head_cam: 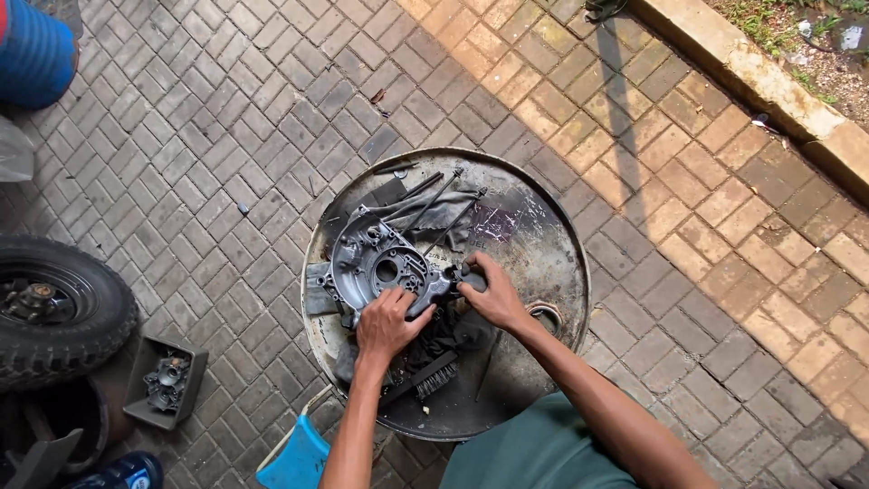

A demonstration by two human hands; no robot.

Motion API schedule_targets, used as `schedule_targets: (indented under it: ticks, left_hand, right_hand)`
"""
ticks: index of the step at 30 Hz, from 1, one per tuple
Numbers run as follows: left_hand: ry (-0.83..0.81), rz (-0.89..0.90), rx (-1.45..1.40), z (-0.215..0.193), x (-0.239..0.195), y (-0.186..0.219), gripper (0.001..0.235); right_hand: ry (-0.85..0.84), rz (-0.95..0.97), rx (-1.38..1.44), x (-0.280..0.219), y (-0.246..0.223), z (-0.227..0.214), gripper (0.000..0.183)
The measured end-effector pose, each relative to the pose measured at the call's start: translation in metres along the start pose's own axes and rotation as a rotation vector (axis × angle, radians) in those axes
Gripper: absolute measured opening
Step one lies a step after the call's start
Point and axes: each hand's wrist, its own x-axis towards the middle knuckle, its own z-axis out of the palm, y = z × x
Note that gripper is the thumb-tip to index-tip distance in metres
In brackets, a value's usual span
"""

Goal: The person cleans a disassembled mechanical housing component using a wire brush and a cloth. They scrub the interior and exterior surfaces of the part, then wipe it down with a rag while working over a metal barrel.

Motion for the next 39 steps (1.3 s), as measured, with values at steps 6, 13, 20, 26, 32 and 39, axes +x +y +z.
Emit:
schedule_targets:
  ticks: [6,13,20,26,32,39]
  left_hand:
    - [-0.014,0.002,-0.02,-0.004,0.0,-0.001,0.039]
    - [-0.009,-0.01,-0.034,-0.002,-0.002,-0.002,0.04]
    - [-0.019,-0.024,-0.046,0.002,-0.003,-0.003,0.038]
    - [0.01,-0.026,-0.051,0.003,-0.005,-0.004,0.038]
    - [0.007,-0.022,-0.057,0.006,-0.005,-0.005,0.042]
    - [0.006,-0.012,-0.041,0.009,-0.005,-0.006,0.042]
  right_hand:
    - [-0.075,-0.008,-0.132,-0.002,-0.031,0.003,0.04]
    - [-0.07,-0.009,-0.37,-0.005,-0.034,0.011,0.034]
    - [-0.055,-0.14,-0.416,-0.004,-0.031,0.007,0.025]
    - [-0.028,-0.157,-0.387,-0.005,-0.015,0.016,0.028]
    - [-0.054,-0.221,-0.565,-0.032,-0.061,0.018,0.043]
    - [-0.014,-0.242,-0.692,-0.024,-0.02,0.028,0.052]
